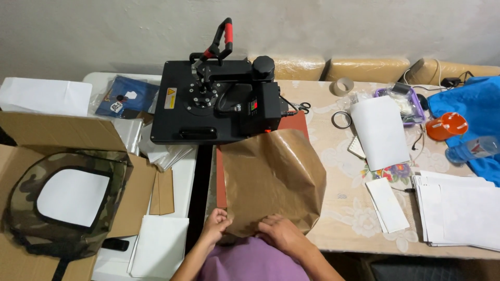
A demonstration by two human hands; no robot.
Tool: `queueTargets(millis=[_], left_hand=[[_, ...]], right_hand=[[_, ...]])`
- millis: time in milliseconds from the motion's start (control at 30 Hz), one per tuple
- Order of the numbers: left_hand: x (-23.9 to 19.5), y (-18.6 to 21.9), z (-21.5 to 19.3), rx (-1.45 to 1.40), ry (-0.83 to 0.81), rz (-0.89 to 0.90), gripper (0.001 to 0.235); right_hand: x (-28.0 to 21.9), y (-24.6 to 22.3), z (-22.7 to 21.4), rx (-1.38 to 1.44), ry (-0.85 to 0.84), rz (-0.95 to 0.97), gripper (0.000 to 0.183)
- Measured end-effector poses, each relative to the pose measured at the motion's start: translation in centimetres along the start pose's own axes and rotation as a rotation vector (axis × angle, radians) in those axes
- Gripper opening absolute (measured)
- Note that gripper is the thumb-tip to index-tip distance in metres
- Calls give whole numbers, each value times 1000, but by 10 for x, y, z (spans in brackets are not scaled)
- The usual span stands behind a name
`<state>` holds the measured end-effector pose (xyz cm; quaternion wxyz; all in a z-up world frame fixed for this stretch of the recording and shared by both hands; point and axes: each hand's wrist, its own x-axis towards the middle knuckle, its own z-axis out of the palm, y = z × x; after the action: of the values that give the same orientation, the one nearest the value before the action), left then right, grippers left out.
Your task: The person operates a heat press machine, placing a white sheet and a brown protective sheet on the lower platen. They close the press, wait for the cycle to complete, and then open it to remove the sheets. This process is repeated multiple times throughout the video.
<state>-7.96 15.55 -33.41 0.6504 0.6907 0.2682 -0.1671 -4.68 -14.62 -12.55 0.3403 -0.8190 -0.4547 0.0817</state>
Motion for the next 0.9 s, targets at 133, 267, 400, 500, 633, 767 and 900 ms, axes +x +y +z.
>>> queueTargets(millis=[133, 267, 400, 500, 633, 767, 900], left_hand=[[-12, -4, -11, 94, 120, -52, 22], [-29, -2, -24, 50, 209, -50, 27], [-22, -52, -28, 243, -9, -45, 24], [-30, -45, -22, 211, 54, -52, 25], [-23, -32, -23, -15, 195, -24, 30], [4, 9, -29, -105, 258, 238, 31], [52, 37, -39, 21, 295, 331, 40]], right_hand=[[-50, 30, -3, 131, 217, 218, 83], [-111, 100, 40, 310, 863, 1054, 88], [-131, 120, 45, 888, 809, 1344, 83], [-129, 139, 50, 1021, 923, 1103, 56], [-121, 158, 31, 796, 992, 1159, 29], [-69, 156, -28, 372, 956, 987, 29], [-21, 184, -50, 135, 942, 997, 23]])
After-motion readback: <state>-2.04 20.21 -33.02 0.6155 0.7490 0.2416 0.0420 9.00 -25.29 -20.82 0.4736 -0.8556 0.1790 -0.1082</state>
